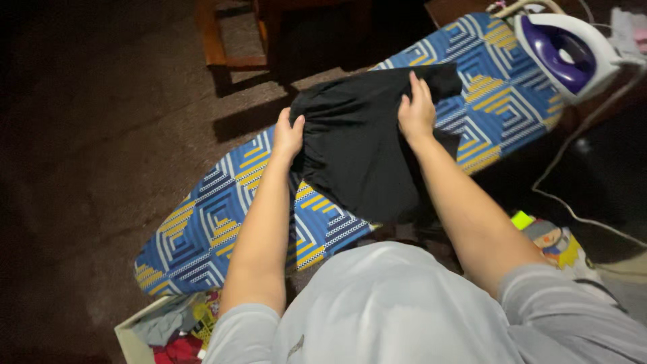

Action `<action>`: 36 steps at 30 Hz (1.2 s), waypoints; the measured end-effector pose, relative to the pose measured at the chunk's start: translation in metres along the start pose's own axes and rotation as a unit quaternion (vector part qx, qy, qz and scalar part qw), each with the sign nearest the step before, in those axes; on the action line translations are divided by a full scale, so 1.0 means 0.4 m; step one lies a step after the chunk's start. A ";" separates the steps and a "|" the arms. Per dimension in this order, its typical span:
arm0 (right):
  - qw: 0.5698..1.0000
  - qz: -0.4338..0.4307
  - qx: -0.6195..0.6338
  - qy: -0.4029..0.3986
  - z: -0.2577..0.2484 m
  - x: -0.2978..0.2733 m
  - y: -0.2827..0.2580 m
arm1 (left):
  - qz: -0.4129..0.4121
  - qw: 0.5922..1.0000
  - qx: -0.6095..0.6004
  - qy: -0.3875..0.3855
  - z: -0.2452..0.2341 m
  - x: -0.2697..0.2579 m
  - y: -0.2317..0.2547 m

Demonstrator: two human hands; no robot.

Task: The person irons a white t-shirt and a black t-shirt on an ironing board using a steam iron. After ironing, the person folds the shirts and places them into a drawer along with other folded clothes.

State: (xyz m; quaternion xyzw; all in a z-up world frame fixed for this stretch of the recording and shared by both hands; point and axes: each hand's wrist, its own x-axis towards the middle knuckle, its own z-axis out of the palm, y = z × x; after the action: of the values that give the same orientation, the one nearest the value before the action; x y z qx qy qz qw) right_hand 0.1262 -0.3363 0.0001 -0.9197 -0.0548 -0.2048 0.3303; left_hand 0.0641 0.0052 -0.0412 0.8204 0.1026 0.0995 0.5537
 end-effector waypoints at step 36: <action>0.983 0.064 -0.096 -0.144 -0.353 -0.077 0.117 | 0.005 0.984 0.170 0.044 -0.054 -0.440 0.210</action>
State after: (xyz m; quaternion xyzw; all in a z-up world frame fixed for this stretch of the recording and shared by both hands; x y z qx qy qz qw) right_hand 0.0613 -0.4607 0.0586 -0.9687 -0.0229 -0.0530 0.2415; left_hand -0.1059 -0.0554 0.0358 0.8979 0.1381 0.1195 0.4006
